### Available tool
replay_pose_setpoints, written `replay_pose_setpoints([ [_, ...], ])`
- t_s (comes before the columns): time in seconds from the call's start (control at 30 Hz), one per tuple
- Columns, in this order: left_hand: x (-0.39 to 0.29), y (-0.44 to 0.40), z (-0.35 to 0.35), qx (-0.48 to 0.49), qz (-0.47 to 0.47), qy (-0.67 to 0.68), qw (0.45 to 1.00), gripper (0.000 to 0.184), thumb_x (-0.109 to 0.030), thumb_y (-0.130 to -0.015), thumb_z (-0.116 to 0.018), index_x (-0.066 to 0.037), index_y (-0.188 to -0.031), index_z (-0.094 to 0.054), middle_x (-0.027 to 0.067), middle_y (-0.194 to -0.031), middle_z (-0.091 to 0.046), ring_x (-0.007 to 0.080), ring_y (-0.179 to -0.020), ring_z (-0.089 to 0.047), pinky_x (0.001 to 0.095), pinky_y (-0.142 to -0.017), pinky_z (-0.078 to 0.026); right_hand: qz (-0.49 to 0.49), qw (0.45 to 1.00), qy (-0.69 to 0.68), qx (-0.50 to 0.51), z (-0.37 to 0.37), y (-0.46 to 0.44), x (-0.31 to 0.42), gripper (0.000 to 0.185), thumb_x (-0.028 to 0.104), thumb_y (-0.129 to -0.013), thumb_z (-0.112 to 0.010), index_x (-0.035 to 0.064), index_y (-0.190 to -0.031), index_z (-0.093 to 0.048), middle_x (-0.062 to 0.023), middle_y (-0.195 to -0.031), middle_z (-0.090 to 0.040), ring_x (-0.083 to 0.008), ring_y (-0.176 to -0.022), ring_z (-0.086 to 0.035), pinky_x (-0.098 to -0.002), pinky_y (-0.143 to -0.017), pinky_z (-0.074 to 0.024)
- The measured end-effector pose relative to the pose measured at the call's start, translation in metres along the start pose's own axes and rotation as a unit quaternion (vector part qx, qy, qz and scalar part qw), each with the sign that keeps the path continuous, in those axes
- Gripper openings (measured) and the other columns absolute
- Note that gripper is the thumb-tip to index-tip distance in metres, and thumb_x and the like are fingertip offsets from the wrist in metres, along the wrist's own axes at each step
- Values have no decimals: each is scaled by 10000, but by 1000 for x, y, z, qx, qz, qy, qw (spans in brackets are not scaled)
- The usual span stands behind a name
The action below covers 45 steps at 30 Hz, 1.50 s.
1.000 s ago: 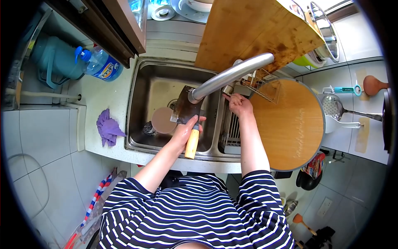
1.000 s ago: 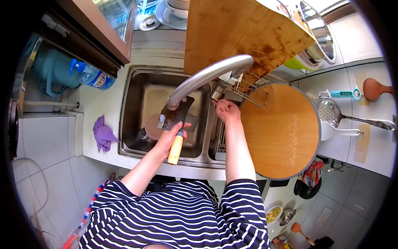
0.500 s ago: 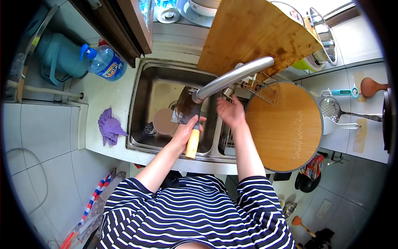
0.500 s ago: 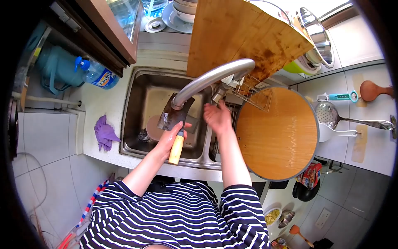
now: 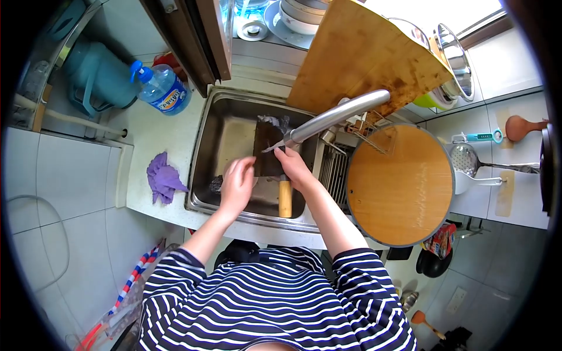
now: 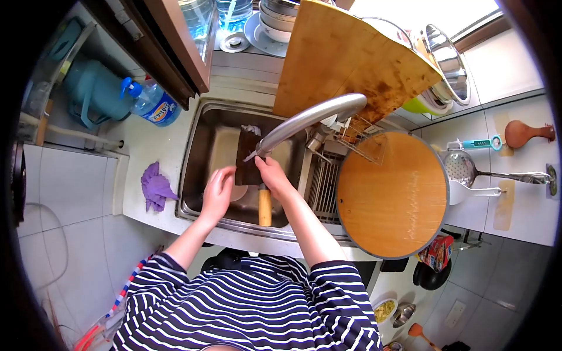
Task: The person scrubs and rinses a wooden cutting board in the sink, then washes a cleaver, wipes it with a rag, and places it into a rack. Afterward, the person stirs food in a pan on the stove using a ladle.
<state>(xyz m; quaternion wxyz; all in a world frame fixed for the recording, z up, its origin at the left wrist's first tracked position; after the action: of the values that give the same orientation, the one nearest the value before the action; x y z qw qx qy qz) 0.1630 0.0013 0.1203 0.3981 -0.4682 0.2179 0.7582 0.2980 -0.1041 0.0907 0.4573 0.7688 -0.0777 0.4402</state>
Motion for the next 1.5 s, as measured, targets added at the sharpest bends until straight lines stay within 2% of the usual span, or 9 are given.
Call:
replay_pose_setpoints([
  [0.13,-4,-47,-36,140,-99,-109,979,510,-283,-936,-395,-57,-1388,-323,141,-1443,-315,309,-1342,-272,446,-1098,-176,82,996,33,20,-17,9,1,302,250,-964,-428,1,-1059,-570,-66,-934,-621,-136,-811,-569,-286,-714,-479],
  [0.33,17,-105,-62,117,-128,-118,978,591,-396,-948,-321,-48,-1420,-245,170,-1478,-221,311,-1368,-207,436,-1114,-146,77,989,118,-37,-12,34,23,357,303,-973,-415,-9,-1050,-572,-77,-889,-618,-126,-832,-548,-276,-767,-442],
  [0.57,51,-107,-52,-45,-40,-304,951,572,-341,-901,-469,-124,-1402,-299,155,-1474,-227,355,-1368,-177,634,-1031,-172,55,996,62,-28,-5,20,7,362,290,-959,-459,-36,-1037,-596,-48,-927,-623,-110,-831,-541,-251,-773,-426],
  [0.67,63,-95,-14,-49,46,-215,974,550,-295,-873,-528,-99,-1360,-361,187,-1392,-357,354,-1301,-303,514,-1034,-254,78,996,31,-21,-11,14,15,329,263,-928,-503,-41,-986,-614,-39,-894,-629,-113,-771,-570,-256,-718,-460],
  [0.83,55,-79,6,123,225,239,937,334,-320,-906,-574,2,-987,-617,-8,-925,-628,75,-867,-549,215,-805,-412,18,1000,16,17,-28,2,29,406,332,-932,-493,-38,-1052,-609,-46,-953,-634,-121,-867,-563,-265,-788,-437],
  [0.97,29,-75,23,93,196,403,889,237,-260,-893,-601,-35,-964,-619,-7,-911,-629,65,-824,-549,221,-760,-418,-1,999,-34,10,-42,3,42,517,431,-945,-431,-27,-1148,-562,-66,-1048,-629,-150,-904,-581,-277,-819,-450],
  [1.23,47,-66,-1,117,278,477,825,255,-278,-881,-614,-42,-976,-625,20,-926,-645,108,-829,-580,253,-791,-434,-72,981,-141,111,-22,19,32,305,181,-849,-600,32,-1111,-558,-36,-989,-617,-159,-857,-604,-308,-772,-510],
  [1.4,57,-56,-23,165,308,510,786,416,-336,-884,-594,1,-1126,-559,106,-1077,-620,187,-1010,-569,287,-904,-409,-104,976,-112,154,-7,55,20,582,35,-806,-574,183,-1330,-366,-51,-1076,-552,-165,-854,-601,-328,-672,-548],
  [1.5,65,-51,-55,7,289,207,935,724,-497,-894,-500,49,-1339,-332,181,-1327,-445,264,-1252,-390,347,-1060,-251,-66,991,38,106,-9,64,11,702,7,-768,-558,203,-1394,-305,-61,-1040,-550,-147,-703,-619,-276,-517,-477],
])
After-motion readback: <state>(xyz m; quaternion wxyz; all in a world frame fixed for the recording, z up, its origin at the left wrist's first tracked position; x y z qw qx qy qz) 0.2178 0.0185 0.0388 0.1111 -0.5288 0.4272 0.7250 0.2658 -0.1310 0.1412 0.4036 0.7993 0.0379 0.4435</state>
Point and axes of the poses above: each hand's wrist, its own y-axis away from the middle knuckle, its own z-axis out of the back of the hand, x = y × z, the point moved 1 cm from there along -y, towards the middle knuckle
